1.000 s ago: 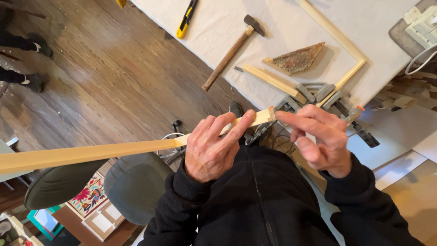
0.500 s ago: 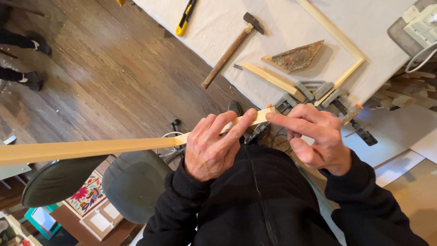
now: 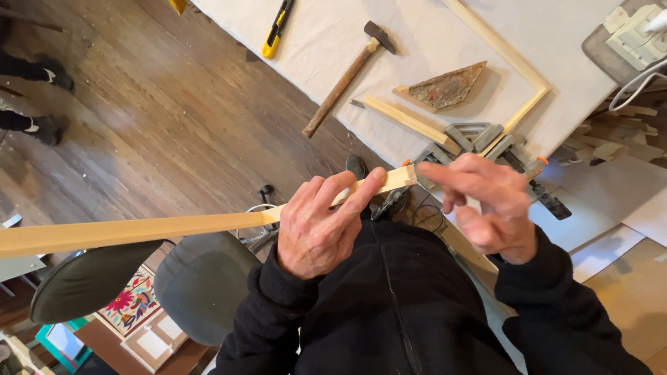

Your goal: The person applies wood glue to the mitered end of a wooden frame moulding piece, fits it into the frame corner, and seats the frame in a corner vise on the bench. They tap the joint with a hammer, position a small brad, and tighten the vise screw with a hand driver to clamp the glued corner.

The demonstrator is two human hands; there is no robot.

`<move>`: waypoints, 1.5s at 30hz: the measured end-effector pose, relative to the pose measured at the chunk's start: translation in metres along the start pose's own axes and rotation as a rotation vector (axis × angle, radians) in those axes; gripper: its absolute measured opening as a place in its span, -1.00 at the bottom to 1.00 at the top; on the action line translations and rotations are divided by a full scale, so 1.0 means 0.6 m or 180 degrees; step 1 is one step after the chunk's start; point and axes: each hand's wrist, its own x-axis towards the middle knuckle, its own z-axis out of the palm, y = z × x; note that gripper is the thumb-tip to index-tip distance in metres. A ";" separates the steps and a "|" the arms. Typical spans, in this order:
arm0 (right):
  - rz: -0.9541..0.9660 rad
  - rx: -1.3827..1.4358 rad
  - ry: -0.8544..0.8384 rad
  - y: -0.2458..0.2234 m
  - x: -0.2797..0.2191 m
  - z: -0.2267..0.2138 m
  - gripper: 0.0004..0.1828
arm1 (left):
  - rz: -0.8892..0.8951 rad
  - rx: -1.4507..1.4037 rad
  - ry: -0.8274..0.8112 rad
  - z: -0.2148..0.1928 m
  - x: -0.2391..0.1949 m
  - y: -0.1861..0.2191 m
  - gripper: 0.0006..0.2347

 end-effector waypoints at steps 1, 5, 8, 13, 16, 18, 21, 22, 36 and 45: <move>-0.0001 0.0002 -0.0003 0.001 -0.002 0.000 -0.39 | -0.0003 0.0001 0.0001 0.000 0.001 0.000 -0.39; 0.0059 0.0076 0.0173 0.000 -0.002 0.002 -0.39 | 0.0032 -0.0028 -0.0019 -0.002 -0.001 0.001 -0.40; 0.0027 0.0141 0.0152 0.003 -0.001 0.001 -0.38 | 0.0023 -0.0010 -0.0006 -0.002 0.000 0.002 -0.40; -0.0036 -0.0035 -0.0048 0.006 0.002 -0.003 -0.40 | 0.0061 -0.0012 -0.0033 0.001 0.002 0.001 -0.40; -0.0019 0.0375 0.0249 0.007 -0.001 -0.001 -0.40 | 0.0055 -0.0018 -0.0025 -0.001 -0.003 0.004 -0.40; 0.0080 0.0187 -0.0099 0.008 -0.001 -0.003 -0.37 | 0.0071 -0.0031 -0.0031 0.001 0.001 0.004 -0.40; 0.0155 0.0524 0.0198 0.017 -0.011 0.000 -0.41 | 0.0053 -0.0060 -0.0021 0.000 -0.004 0.005 -0.40; 0.0166 0.0518 0.0206 0.018 -0.013 0.001 -0.41 | 0.0059 -0.0071 -0.0028 0.001 -0.004 0.006 -0.40; 0.0168 0.1705 0.0815 0.075 -0.105 0.040 -0.15 | 0.0070 -0.0261 -0.0043 0.011 0.006 0.006 -0.46; 0.1951 0.6143 0.2088 0.304 -0.463 0.285 -0.64 | 0.0049 -0.0263 0.0009 -0.002 0.020 -0.085 -0.55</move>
